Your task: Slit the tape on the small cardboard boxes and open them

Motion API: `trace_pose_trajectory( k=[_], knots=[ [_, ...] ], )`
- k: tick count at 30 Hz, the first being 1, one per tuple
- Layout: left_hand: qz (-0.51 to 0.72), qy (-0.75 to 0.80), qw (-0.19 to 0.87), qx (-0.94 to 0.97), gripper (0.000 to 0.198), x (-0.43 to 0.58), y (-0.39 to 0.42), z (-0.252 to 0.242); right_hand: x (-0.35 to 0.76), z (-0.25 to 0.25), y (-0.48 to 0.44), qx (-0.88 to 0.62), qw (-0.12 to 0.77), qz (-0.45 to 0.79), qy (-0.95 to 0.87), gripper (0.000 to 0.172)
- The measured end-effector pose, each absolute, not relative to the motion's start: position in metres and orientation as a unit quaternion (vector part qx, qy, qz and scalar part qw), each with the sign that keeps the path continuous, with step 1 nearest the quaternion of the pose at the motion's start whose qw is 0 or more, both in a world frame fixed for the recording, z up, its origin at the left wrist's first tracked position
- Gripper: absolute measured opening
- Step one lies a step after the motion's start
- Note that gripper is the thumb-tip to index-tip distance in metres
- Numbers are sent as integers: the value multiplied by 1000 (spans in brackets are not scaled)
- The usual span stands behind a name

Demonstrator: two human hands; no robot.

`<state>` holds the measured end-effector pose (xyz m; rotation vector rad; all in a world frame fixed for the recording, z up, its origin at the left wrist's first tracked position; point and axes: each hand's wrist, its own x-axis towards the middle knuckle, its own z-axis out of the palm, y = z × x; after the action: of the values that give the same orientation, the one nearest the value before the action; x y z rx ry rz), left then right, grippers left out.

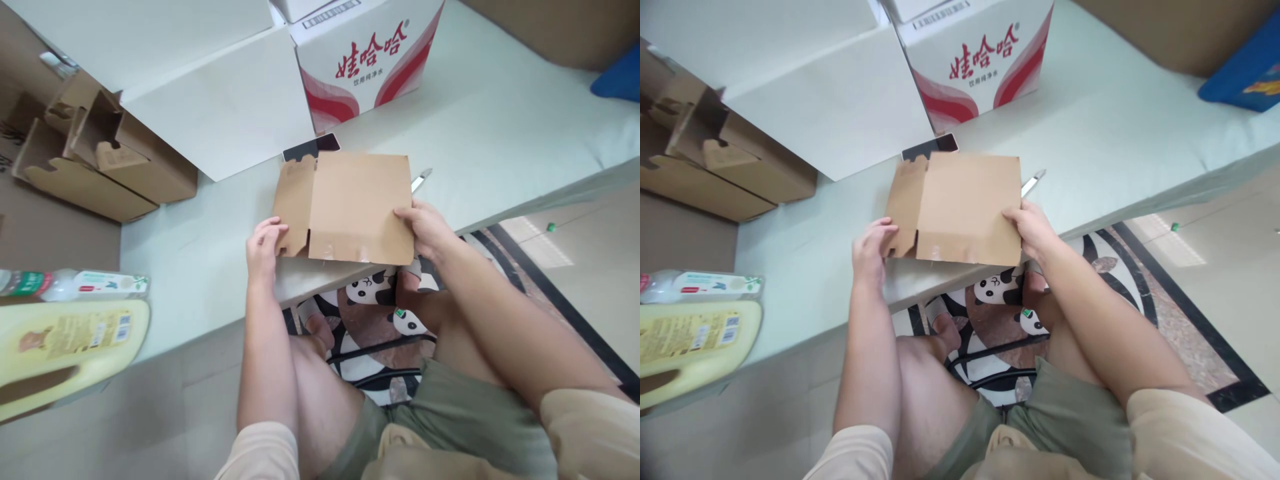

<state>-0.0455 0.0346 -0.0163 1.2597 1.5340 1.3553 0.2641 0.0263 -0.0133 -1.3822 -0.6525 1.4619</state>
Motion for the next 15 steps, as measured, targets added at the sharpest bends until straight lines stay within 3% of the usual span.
trace_pose_trajectory(
  k=[3, 6, 8, 15],
  knots=[
    [490, 681, 281, 465, 34, -45, 36, -21, 263, -12, 27, -548, 512, 601, -276, 37],
    [490, 674, 341, 435, 47, -46, 37, -24, 262, -10, 26, -552, 525, 574, -300, 30],
    [503, 652, 378, 424, 47, -47, 37, -25, 263, -10, 24, -577, 508, 550, -325, 22],
    [487, 670, 411, 381, 32, -45, 36, -23, 275, 1, 4, -561, 468, 566, -381, 35]
  ],
)
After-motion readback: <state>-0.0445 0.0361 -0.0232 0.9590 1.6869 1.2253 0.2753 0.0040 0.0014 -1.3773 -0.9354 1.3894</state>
